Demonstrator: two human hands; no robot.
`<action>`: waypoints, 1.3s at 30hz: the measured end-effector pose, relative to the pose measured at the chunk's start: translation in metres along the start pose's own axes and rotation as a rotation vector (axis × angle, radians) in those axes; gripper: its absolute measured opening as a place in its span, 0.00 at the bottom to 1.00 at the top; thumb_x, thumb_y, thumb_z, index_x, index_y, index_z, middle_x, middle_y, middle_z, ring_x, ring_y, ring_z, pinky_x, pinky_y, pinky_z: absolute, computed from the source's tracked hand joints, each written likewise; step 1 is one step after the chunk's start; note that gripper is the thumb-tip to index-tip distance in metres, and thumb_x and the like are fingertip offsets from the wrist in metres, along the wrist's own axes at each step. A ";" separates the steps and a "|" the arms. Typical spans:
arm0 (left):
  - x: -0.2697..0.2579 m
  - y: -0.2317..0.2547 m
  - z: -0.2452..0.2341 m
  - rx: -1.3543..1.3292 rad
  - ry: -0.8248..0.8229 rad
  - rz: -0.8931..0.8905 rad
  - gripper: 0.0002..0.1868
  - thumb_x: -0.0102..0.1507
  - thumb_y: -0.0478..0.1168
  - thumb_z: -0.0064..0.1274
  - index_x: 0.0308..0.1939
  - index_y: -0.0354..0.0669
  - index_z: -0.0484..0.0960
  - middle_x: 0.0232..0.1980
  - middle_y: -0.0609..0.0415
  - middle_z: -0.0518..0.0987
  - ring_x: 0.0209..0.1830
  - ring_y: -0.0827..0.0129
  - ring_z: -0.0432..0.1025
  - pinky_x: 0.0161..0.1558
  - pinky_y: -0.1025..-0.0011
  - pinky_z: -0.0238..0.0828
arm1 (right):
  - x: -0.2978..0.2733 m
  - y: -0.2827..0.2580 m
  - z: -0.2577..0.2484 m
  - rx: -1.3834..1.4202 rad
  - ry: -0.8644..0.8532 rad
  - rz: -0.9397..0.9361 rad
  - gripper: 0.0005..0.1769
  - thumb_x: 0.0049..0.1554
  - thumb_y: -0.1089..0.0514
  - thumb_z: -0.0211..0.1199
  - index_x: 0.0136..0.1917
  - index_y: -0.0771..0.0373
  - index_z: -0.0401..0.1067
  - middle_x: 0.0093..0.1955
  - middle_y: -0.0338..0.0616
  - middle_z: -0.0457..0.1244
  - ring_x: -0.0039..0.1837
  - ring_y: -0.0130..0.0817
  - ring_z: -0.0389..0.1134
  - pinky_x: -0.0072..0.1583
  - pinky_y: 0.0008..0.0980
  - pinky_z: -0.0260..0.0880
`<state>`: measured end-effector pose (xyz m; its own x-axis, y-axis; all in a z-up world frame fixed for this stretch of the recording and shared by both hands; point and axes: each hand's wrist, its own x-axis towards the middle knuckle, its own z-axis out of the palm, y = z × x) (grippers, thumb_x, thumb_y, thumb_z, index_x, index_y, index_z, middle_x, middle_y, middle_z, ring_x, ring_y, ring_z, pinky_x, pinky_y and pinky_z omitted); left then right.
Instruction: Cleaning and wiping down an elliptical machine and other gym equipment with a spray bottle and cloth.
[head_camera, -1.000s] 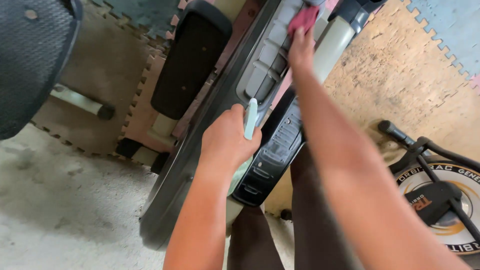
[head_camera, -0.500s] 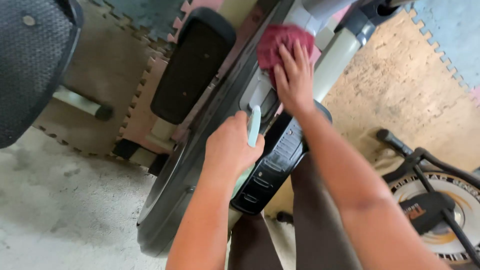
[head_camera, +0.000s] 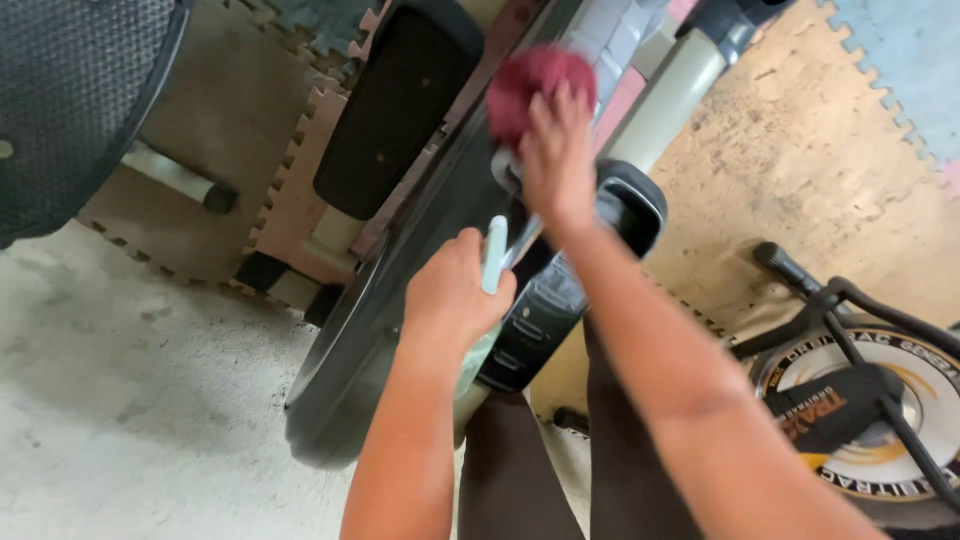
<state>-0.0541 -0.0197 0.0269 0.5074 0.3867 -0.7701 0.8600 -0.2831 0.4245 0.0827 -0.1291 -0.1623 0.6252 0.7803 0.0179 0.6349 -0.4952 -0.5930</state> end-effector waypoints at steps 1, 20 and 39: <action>-0.009 -0.003 -0.002 -0.001 0.004 -0.018 0.19 0.56 0.49 0.55 0.43 0.39 0.75 0.44 0.41 0.81 0.45 0.42 0.76 0.46 0.48 0.72 | -0.026 -0.026 -0.002 -0.014 0.001 0.012 0.24 0.65 0.62 0.60 0.73 0.71 0.66 0.79 0.66 0.52 0.82 0.71 0.46 0.82 0.60 0.46; -0.219 -0.111 0.012 -0.181 0.132 -0.197 0.16 0.57 0.46 0.51 0.44 0.41 0.79 0.46 0.44 0.84 0.48 0.45 0.76 0.50 0.52 0.73 | -0.101 -0.128 0.004 -0.126 -0.201 0.065 0.31 0.64 0.56 0.59 0.78 0.64 0.60 0.82 0.64 0.47 0.82 0.67 0.43 0.76 0.63 0.49; -0.232 -0.110 0.161 -0.354 0.296 -0.263 0.17 0.57 0.48 0.51 0.43 0.40 0.77 0.47 0.39 0.80 0.50 0.40 0.73 0.49 0.45 0.70 | -0.106 -0.006 0.014 0.006 -0.266 -0.026 0.35 0.69 0.63 0.53 0.86 0.62 0.48 0.87 0.66 0.37 0.85 0.64 0.39 0.82 0.48 0.48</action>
<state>-0.2749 -0.2197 0.0828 0.2213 0.6506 -0.7265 0.9001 0.1505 0.4090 0.0061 -0.2035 -0.1715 0.4672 0.8659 -0.1787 0.6457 -0.4722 -0.6001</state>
